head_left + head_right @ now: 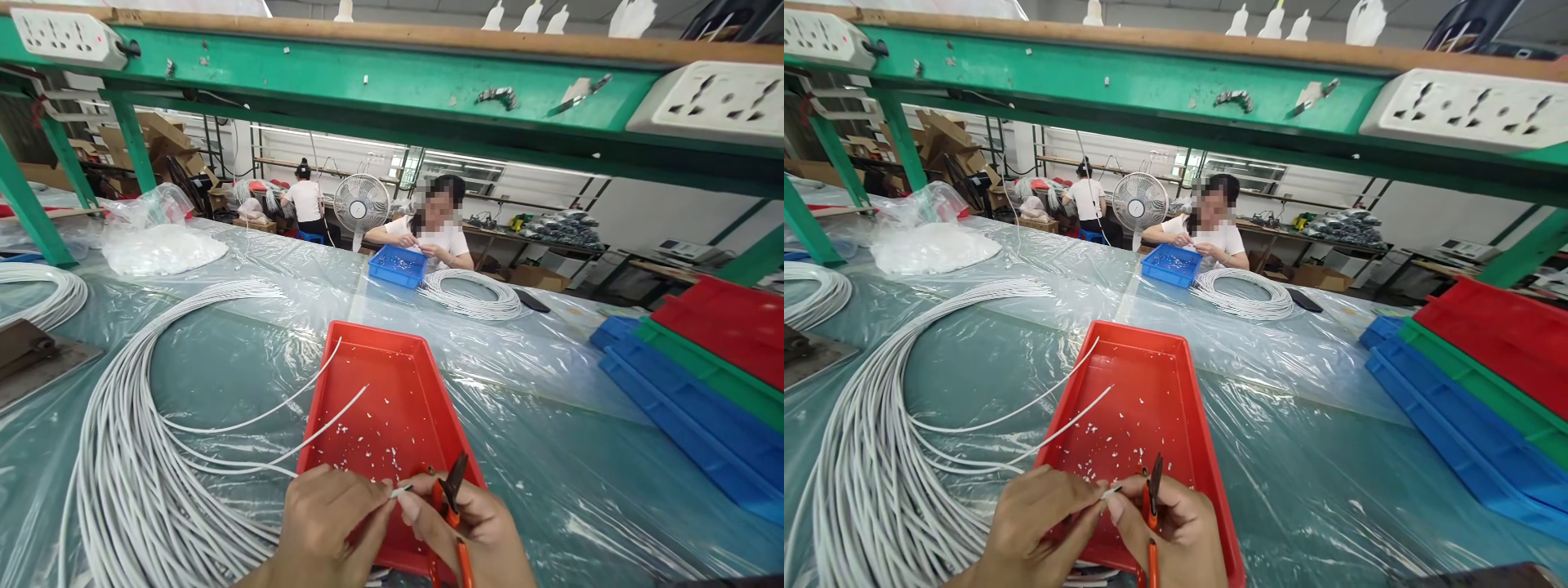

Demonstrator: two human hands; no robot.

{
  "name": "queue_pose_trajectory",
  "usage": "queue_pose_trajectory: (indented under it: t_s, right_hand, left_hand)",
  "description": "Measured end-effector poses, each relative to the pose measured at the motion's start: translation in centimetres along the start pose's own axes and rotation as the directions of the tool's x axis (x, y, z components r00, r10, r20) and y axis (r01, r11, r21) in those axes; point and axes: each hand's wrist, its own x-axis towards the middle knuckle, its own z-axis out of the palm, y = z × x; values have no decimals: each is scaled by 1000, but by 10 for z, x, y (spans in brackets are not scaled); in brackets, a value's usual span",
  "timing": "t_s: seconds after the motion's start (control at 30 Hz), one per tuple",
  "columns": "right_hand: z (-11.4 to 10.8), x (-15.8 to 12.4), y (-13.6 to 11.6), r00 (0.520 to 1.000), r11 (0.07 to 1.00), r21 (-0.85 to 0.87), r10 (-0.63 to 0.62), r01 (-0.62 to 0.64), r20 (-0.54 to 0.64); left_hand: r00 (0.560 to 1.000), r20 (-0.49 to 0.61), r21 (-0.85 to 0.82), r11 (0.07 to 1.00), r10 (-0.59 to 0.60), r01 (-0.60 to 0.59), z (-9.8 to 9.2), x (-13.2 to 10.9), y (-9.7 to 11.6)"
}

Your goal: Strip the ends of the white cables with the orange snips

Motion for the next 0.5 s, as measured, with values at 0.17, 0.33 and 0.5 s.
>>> queue_pose_trajectory:
  t_s: [0.17, 0.33, 0.5]
  right_hand:
    - [1, -1, 3, 999, 1000, -1, 28, -28, -42]
    - [-5, 5, 13, 994, 989, 104, 97, -101, 42]
    - [-10, 12, 19, 974, 971, 192, 101, -140, 200]
  left_hand:
    - [1000, 8, 5, 1000, -9, 9, 2, -2, 0]
    - [986, 98, -84, 986, -138, 146, 3, -1, 0]
    - [876, 296, -202, 872, -380, 447, 1, 2, 3]
